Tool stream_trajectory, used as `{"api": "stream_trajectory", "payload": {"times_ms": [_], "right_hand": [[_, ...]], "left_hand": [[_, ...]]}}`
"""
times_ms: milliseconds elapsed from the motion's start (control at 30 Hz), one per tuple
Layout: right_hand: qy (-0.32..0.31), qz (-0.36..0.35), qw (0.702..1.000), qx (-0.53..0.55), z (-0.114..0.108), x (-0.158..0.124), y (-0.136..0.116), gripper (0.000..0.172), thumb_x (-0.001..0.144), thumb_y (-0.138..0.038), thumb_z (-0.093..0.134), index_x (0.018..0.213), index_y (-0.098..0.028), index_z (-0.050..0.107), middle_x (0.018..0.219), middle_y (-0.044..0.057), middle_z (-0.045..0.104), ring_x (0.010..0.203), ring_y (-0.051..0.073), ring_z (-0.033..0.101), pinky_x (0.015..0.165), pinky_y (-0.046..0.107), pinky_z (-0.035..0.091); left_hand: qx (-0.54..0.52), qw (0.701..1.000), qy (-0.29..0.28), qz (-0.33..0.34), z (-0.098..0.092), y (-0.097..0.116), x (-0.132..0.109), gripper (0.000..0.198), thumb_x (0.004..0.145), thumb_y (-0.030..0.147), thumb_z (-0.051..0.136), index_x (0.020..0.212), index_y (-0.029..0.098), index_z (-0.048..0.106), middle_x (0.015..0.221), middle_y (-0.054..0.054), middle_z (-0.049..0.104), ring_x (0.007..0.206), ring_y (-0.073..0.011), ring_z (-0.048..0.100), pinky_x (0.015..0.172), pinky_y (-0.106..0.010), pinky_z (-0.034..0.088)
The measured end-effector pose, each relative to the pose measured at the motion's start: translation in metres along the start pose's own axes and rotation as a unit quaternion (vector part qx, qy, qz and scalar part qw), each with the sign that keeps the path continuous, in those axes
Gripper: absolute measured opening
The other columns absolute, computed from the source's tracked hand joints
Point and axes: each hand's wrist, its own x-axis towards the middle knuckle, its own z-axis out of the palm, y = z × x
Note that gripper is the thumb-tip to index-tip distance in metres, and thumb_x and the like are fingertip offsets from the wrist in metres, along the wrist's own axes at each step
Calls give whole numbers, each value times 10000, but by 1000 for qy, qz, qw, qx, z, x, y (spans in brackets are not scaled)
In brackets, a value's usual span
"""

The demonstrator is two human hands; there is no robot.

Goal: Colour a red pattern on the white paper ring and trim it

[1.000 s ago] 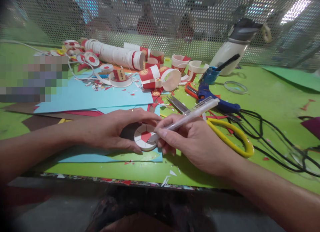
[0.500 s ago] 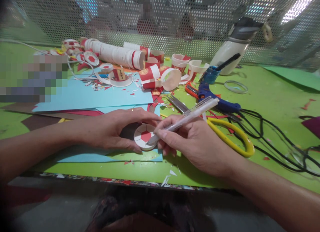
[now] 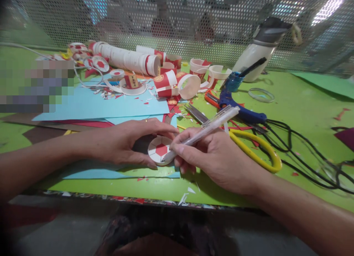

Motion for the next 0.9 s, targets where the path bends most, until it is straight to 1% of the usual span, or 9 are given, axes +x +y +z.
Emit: {"api": "stream_trajectory", "payload": {"times_ms": [200, 333, 433, 567, 767, 833, 900], "right_hand": [[-7, 6, 1000, 12, 0, 0, -1, 231, 841, -410, 651, 825, -180, 651, 630, 4, 649, 544, 126, 596, 534, 255, 495], [-8, 7, 1000, 11, 0, 0, -1, 232, 847, -413, 644, 821, -183, 652, 631, 5, 652, 547, 129, 599, 534, 258, 494], [11, -1, 1000, 19, -1, -1, 0, 211, 859, -401, 631, 834, -192, 651, 642, 3, 654, 555, 126, 599, 541, 256, 496], [47, -28, 997, 60, -3, -2, 3, 191, 850, -382, 647, 843, -191, 657, 659, 7, 656, 570, 131, 600, 547, 260, 498], [80, -51, 982, 162, -3, -2, 2, 131, 830, -311, 675, 794, -185, 661, 652, 16, 648, 550, 124, 580, 484, 229, 455], [82, -54, 981, 166, -4, -3, 2, 122, 834, -300, 670, 789, -187, 663, 654, 18, 648, 546, 122, 576, 473, 223, 447], [78, -59, 985, 140, -4, -4, 4, 127, 841, -312, 666, 803, -191, 666, 664, 18, 650, 559, 127, 581, 477, 227, 453]], "left_hand": [[1, 1000, 5, 1, 0, 0, 0, 665, 748, 292, 716, 1356, 268, 449, 1276, -76, 591, 1126, -232, 561, 948, -352, 432], [8, 1000, 3, 13, 0, 1, 0, 645, 769, 285, 699, 1361, 256, 445, 1303, -83, 577, 1140, -228, 559, 964, -347, 431], [18, 1000, 11, 19, 0, 4, -1, 612, 785, 286, 685, 1352, 269, 456, 1316, -77, 570, 1155, -225, 555, 978, -346, 430], [49, 998, 27, 24, -1, 7, -3, 631, 789, 294, 684, 1366, 306, 430, 1349, -53, 546, 1210, -223, 524, 1011, -349, 418], [90, 993, 63, 40, 1, 9, -6, 630, 805, 260, 660, 1383, 273, 410, 1325, -66, 570, 1199, -214, 539, 1005, -342, 434], [96, 992, 69, 48, 1, 9, -6, 628, 810, 243, 649, 1389, 269, 407, 1307, -69, 586, 1185, -209, 550, 999, -334, 440], [102, 991, 74, 49, 2, 9, -6, 621, 821, 223, 631, 1395, 274, 402, 1302, -70, 589, 1177, -205, 556, 995, -332, 443]]}}
